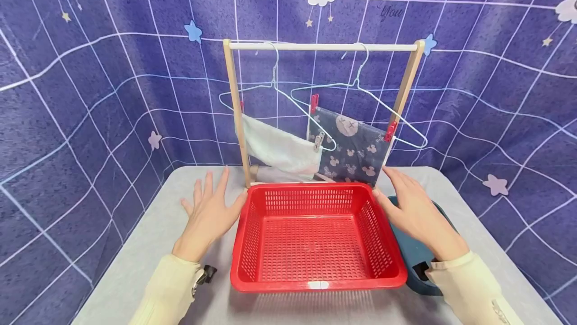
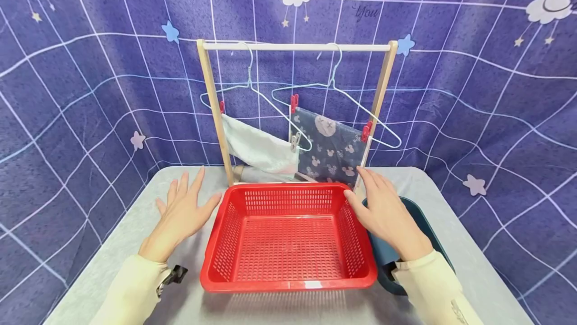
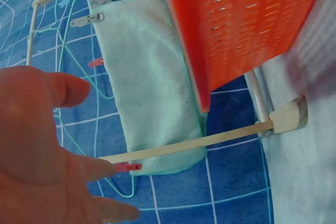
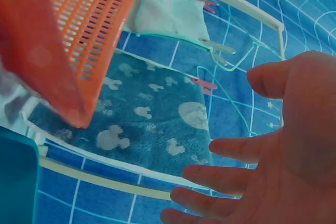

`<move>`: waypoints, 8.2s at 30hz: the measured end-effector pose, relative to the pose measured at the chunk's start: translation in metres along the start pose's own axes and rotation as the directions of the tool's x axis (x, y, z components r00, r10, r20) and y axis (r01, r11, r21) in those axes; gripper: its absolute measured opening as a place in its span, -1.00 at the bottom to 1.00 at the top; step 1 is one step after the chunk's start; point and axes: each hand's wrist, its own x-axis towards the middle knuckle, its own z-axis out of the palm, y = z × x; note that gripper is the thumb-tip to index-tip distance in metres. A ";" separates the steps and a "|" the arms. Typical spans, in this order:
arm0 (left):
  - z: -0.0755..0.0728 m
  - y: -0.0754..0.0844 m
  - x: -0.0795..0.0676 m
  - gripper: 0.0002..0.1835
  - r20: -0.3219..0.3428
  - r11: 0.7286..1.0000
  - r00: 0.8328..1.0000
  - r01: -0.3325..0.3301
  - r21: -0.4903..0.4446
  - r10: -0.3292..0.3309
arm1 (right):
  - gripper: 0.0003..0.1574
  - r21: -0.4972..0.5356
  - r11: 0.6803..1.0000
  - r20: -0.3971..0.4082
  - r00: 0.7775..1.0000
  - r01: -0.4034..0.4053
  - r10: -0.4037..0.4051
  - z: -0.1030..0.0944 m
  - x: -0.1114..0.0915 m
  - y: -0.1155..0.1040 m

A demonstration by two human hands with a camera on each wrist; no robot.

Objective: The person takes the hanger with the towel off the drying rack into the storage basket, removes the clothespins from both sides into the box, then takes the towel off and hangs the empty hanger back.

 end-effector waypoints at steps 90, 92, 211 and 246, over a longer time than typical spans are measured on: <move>0.029 0.029 0.172 -0.75 -0.532 0.957 0.845 -0.119 -0.264 -0.041 | -0.71 0.206 0.963 -0.274 0.955 0.176 -0.116 0.019 0.150 -0.073; 0.029 0.030 0.173 -0.79 -0.542 0.960 0.840 -0.124 -0.249 -0.032 | -0.73 0.215 0.961 -0.274 0.955 0.175 -0.113 0.019 0.152 -0.074; -0.043 0.048 0.086 -0.67 -0.651 0.839 0.751 -0.421 -0.345 0.109 | -0.86 0.571 0.808 -0.397 0.910 0.145 0.118 -0.051 0.054 -0.044; -0.021 0.026 0.032 -0.86 -0.434 0.540 0.894 -0.421 -0.729 0.110 | -0.92 0.571 0.803 -0.432 0.894 0.168 0.121 -0.008 0.031 -0.020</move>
